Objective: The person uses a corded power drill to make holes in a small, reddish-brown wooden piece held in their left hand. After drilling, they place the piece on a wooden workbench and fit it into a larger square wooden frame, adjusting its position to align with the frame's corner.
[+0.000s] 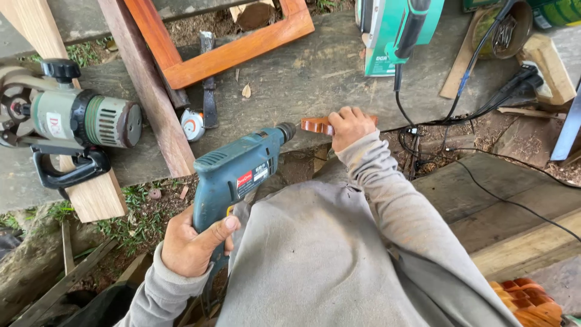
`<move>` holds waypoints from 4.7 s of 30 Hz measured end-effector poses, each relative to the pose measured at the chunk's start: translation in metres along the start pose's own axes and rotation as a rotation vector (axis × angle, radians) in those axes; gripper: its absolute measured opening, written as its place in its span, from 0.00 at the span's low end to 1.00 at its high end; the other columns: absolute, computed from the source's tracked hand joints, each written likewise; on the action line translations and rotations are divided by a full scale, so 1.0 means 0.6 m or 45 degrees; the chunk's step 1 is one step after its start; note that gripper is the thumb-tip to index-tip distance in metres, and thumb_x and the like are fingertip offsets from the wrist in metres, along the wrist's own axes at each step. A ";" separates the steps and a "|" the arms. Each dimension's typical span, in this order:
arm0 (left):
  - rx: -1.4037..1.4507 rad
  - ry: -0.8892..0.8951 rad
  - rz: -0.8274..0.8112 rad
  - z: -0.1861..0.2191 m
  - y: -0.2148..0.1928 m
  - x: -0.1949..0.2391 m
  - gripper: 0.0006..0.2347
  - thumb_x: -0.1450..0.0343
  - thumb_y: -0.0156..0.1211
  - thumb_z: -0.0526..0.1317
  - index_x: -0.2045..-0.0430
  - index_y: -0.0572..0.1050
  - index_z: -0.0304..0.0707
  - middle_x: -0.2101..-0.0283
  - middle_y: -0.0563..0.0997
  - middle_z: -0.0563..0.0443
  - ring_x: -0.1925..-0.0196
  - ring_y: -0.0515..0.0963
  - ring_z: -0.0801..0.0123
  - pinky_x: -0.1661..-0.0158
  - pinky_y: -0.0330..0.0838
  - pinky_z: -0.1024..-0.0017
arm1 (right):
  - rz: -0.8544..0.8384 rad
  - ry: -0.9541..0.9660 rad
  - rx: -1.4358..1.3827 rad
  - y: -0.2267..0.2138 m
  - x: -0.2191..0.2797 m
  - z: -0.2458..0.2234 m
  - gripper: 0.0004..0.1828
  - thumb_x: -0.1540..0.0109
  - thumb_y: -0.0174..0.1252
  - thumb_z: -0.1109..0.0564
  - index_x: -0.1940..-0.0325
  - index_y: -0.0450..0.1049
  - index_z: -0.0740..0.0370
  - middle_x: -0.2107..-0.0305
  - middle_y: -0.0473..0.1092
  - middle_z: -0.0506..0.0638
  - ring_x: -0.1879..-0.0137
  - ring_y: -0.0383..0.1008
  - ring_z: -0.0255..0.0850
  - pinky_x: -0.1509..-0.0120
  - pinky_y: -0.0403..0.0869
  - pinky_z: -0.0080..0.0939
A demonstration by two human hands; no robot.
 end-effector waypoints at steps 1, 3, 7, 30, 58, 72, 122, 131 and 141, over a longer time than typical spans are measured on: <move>0.001 -0.003 -0.006 -0.002 0.000 0.000 0.11 0.35 0.69 0.39 0.70 0.77 0.26 0.80 0.80 0.48 0.82 0.77 0.70 0.80 0.72 0.72 | -0.003 0.004 0.005 0.001 0.006 -0.002 0.08 0.45 0.60 0.64 0.63 0.74 0.57 0.65 0.71 0.53 0.55 0.74 0.54 0.52 0.74 0.54; -0.096 -0.028 0.037 -0.004 0.000 -0.006 0.11 0.34 0.68 0.39 0.69 0.77 0.26 0.82 0.79 0.45 0.82 0.78 0.69 0.79 0.73 0.72 | -0.037 0.029 0.013 0.002 0.006 0.000 0.08 0.46 0.60 0.63 0.63 0.74 0.57 0.65 0.71 0.53 0.55 0.74 0.55 0.52 0.74 0.54; 0.018 0.025 -0.003 -0.033 0.007 -0.001 0.12 0.35 0.69 0.39 0.69 0.78 0.25 0.79 0.80 0.46 0.82 0.77 0.70 0.80 0.73 0.72 | -0.060 0.055 0.021 -0.001 0.001 -0.001 0.08 0.45 0.61 0.63 0.63 0.74 0.57 0.66 0.70 0.53 0.55 0.74 0.55 0.52 0.75 0.54; 0.030 -0.002 0.035 -0.055 0.038 0.005 0.13 0.35 0.69 0.38 0.64 0.77 0.25 0.76 0.80 0.46 0.80 0.78 0.72 0.78 0.74 0.73 | -0.096 0.076 0.033 -0.007 -0.002 -0.005 0.10 0.46 0.63 0.63 0.61 0.74 0.58 0.65 0.71 0.54 0.53 0.74 0.55 0.50 0.75 0.55; 0.014 -0.050 -0.003 -0.032 0.034 -0.006 0.11 0.34 0.68 0.37 0.65 0.76 0.27 0.76 0.79 0.48 0.81 0.78 0.71 0.79 0.74 0.72 | -0.098 0.040 0.019 -0.009 -0.003 -0.004 0.09 0.46 0.63 0.63 0.63 0.73 0.59 0.66 0.70 0.54 0.54 0.74 0.54 0.51 0.75 0.54; -0.322 0.010 0.143 -0.046 0.051 0.007 0.09 0.37 0.69 0.33 0.69 0.77 0.26 0.80 0.80 0.48 0.80 0.79 0.71 0.77 0.74 0.73 | 0.046 0.207 0.057 0.017 0.005 -0.015 0.11 0.47 0.62 0.60 0.61 0.74 0.57 0.65 0.70 0.53 0.53 0.73 0.53 0.47 0.70 0.55; -0.828 -0.324 0.259 -0.036 0.122 0.041 0.26 0.44 0.75 0.45 0.50 0.77 0.45 0.65 0.90 0.48 0.62 0.89 0.65 0.56 0.81 0.69 | -0.054 -0.050 -0.060 -0.023 -0.010 -0.007 0.14 0.49 0.61 0.61 0.59 0.73 0.61 0.63 0.70 0.52 0.55 0.73 0.50 0.48 0.74 0.51; -0.793 -0.372 0.278 -0.026 0.132 0.037 0.28 0.43 0.75 0.45 0.47 0.76 0.45 0.62 0.90 0.47 0.59 0.88 0.64 0.53 0.80 0.68 | -0.046 -0.080 -0.045 -0.027 -0.014 -0.006 0.12 0.46 0.61 0.61 0.58 0.73 0.61 0.63 0.70 0.52 0.55 0.74 0.49 0.48 0.75 0.50; -0.792 -0.348 0.261 -0.041 0.133 0.037 0.28 0.44 0.75 0.45 0.49 0.77 0.45 0.60 0.90 0.47 0.59 0.88 0.64 0.54 0.81 0.67 | -0.065 -0.102 -0.030 -0.028 -0.014 -0.006 0.13 0.47 0.60 0.62 0.57 0.73 0.62 0.63 0.71 0.52 0.54 0.75 0.49 0.47 0.75 0.49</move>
Point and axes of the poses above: each hand's wrist, its own x-axis away from the middle knuckle, its own y-axis out of the palm, z = x × y, the point moved 3 cm from there along -x, towards the middle knuckle
